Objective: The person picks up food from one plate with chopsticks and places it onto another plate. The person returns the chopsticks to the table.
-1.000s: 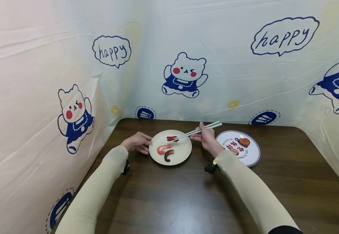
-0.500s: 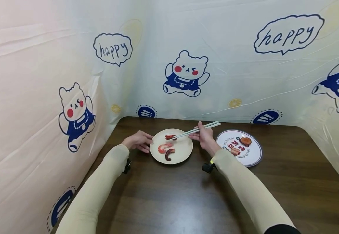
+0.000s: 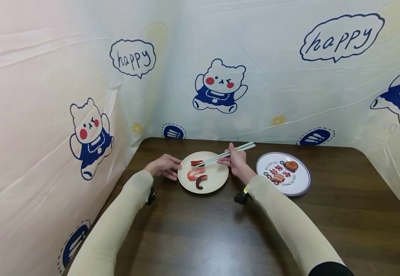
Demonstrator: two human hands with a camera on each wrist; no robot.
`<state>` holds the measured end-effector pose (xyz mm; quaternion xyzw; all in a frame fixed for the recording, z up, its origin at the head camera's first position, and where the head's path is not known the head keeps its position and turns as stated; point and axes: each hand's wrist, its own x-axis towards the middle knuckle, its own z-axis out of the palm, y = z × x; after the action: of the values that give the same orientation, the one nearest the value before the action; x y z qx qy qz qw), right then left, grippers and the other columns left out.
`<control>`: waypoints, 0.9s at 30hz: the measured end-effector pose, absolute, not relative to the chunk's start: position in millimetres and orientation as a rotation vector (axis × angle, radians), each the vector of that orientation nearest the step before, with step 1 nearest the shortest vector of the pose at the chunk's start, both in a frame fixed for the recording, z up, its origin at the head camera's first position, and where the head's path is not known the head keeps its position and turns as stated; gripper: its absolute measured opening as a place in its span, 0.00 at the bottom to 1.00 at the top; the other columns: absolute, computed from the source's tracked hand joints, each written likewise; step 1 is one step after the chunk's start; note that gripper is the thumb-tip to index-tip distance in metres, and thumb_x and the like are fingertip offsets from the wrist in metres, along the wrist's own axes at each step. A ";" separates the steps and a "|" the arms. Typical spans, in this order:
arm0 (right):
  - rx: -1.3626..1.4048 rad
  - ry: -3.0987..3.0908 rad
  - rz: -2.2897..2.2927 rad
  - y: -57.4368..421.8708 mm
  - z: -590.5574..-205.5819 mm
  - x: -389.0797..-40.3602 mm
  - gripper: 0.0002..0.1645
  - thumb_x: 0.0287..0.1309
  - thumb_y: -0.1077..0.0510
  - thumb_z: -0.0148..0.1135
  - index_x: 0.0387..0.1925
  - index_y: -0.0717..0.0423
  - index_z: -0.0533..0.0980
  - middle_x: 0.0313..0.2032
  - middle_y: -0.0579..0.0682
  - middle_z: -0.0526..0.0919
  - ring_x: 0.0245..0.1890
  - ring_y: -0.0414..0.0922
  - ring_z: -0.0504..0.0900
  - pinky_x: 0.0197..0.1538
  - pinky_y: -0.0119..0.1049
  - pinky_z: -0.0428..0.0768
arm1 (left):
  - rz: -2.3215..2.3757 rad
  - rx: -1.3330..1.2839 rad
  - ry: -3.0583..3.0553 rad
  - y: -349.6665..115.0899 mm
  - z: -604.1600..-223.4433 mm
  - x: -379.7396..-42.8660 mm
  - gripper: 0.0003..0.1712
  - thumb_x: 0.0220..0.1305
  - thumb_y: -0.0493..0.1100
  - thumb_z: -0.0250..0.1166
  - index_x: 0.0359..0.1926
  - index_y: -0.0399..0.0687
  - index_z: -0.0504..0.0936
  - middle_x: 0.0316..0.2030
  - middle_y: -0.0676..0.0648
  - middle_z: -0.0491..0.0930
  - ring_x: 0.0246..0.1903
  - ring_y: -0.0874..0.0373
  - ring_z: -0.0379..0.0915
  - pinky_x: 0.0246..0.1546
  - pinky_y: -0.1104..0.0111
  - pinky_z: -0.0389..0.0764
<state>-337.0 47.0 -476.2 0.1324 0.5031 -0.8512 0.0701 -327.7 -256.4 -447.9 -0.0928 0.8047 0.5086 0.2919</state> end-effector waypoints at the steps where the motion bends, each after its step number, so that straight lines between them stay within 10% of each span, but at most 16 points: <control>1: 0.392 1.517 -2.559 45.4 -475.8 -336.4 0.27 0.83 0.47 0.50 0.50 0.72 0.72 0.27 0.59 0.86 0.21 0.48 0.89 0.35 0.43 0.92 | 1.358 -0.245 2.144 -256.7 -447.9 -327.6 0.27 0.78 0.36 0.62 0.74 0.38 0.72 0.41 0.38 0.84 0.26 0.55 0.84 0.36 0.60 0.92; 27: 0.393 1.586 -2.551 33.3 -478.2 -328.6 0.28 0.83 0.46 0.50 0.50 0.72 0.72 0.32 0.67 0.87 0.23 0.51 0.90 0.37 0.46 0.92 | 1.362 -0.239 2.150 -257.7 -447.5 -326.4 0.28 0.77 0.36 0.63 0.74 0.37 0.73 0.47 0.36 0.83 0.27 0.54 0.84 0.37 0.60 0.92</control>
<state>-328.6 33.3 -478.2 0.1294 0.5228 -0.8407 0.0561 -326.4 -257.7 -447.5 -0.0896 0.8053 0.5101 0.2886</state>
